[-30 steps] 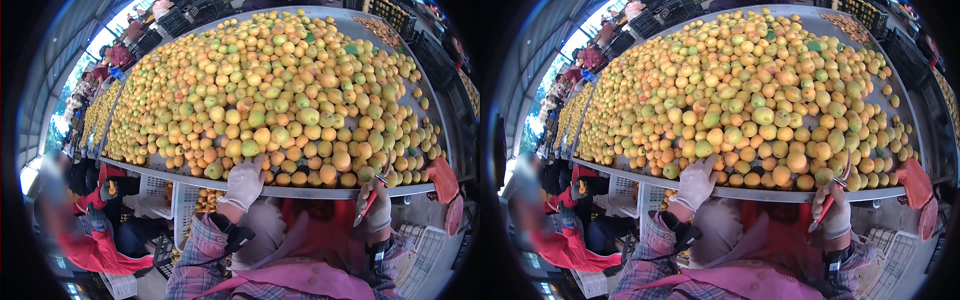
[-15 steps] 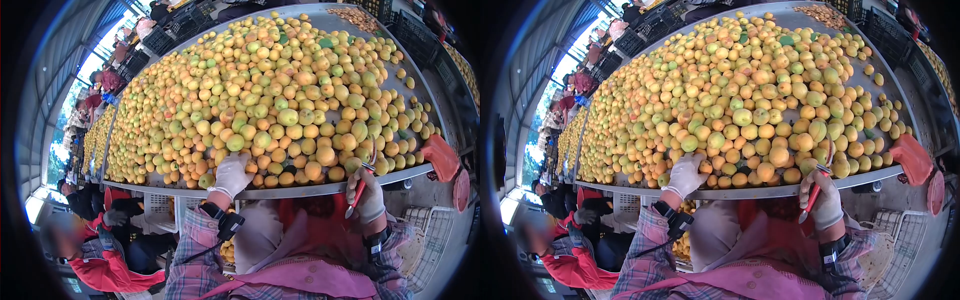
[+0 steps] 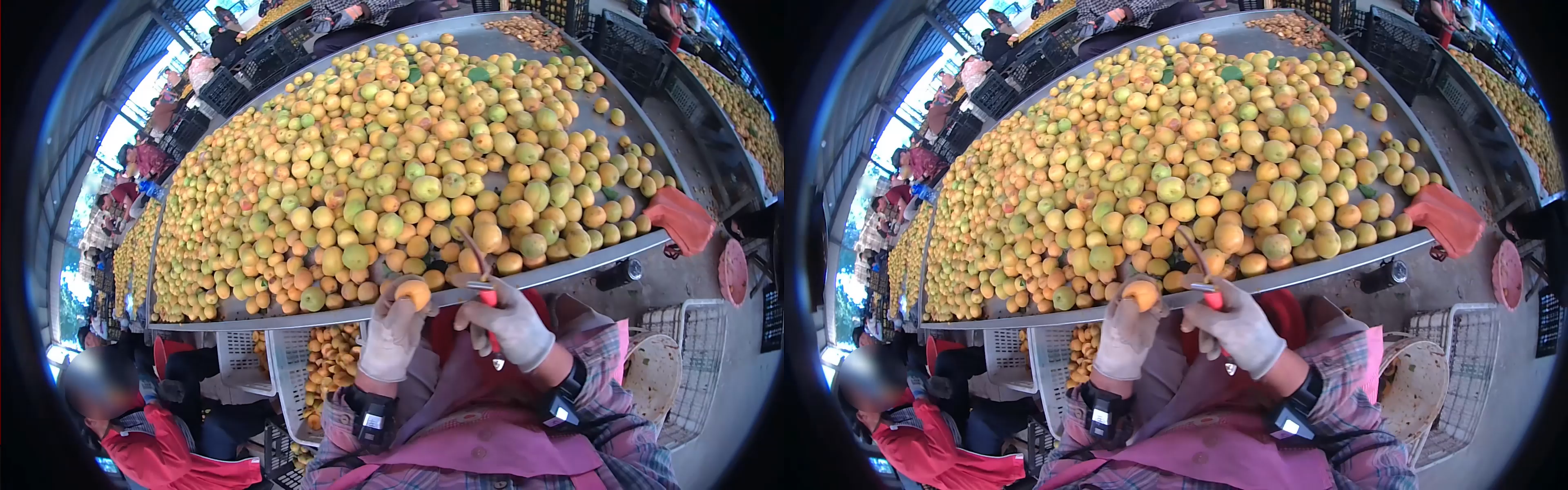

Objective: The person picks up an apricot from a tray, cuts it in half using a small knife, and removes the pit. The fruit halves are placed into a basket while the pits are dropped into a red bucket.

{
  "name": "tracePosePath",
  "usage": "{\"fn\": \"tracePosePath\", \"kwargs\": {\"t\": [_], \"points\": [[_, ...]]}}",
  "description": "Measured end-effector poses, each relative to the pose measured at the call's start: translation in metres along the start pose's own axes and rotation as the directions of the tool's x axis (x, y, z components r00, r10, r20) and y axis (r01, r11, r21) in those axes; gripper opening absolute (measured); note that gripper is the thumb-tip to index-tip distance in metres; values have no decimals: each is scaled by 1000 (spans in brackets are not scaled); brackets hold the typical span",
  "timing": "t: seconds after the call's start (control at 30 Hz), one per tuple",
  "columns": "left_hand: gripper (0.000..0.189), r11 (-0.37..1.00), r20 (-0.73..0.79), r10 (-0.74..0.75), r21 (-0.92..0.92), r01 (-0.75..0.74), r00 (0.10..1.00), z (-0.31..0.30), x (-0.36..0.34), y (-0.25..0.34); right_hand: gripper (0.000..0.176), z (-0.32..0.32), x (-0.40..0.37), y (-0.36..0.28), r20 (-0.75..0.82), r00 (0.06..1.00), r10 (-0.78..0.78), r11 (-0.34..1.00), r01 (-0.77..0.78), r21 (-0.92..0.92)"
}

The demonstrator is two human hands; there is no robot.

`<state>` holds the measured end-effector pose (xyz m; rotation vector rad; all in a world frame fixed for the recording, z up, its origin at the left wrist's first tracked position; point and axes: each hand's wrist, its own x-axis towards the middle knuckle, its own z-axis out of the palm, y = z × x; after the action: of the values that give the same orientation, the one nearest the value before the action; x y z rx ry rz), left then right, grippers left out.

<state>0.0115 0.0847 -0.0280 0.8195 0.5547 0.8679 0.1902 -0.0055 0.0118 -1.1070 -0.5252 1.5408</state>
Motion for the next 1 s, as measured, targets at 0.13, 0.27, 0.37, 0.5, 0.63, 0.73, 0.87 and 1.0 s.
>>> {"fn": "tracePosePath", "kwargs": {"t": [0.13, 0.27, 0.37, 0.5, 0.63, 0.73, 0.87, 1.0], "points": [[41, 992, 116, -80, -84, 90, 990, 17, -19, -23, 50, 18, -16, 9, -11, 999, -35, 999, 35, -23], [51, 997, 214, -71, -15, 76, 974, 29, -35, -14, 51, 15, -32, 14, -40, 997, -65, 995, 62, -79], [57, 970, 193, -238, -2, 243, 952, 24, -46, -1, 48, 16, -43, 11, -39, 998, -46, 986, 39, -159], [44, 936, 158, -199, -260, 236, 967, 39, -58, 8, 43, 20, -58, 18, -26, 994, -104, 974, 96, -206], [40, 877, 150, -184, -422, 231, 971, 27, -65, 4, 41, 28, -74, 24, -57, 989, -135, 978, 124, -166], [37, 857, 111, -195, -464, 224, 975, 26, -67, -4, 33, 30, -74, 40, -43, 989, -144, 968, 132, -213], [36, 844, 174, -171, -482, 235, 970, 26, -64, -16, 31, 34, -69, 61, -60, 985, -164, 943, 138, -303], [35, 862, 135, -172, -459, 216, 976, 30, -65, -18, 35, 34, -66, 71, -125, 972, -201, 925, 146, -350]]}}
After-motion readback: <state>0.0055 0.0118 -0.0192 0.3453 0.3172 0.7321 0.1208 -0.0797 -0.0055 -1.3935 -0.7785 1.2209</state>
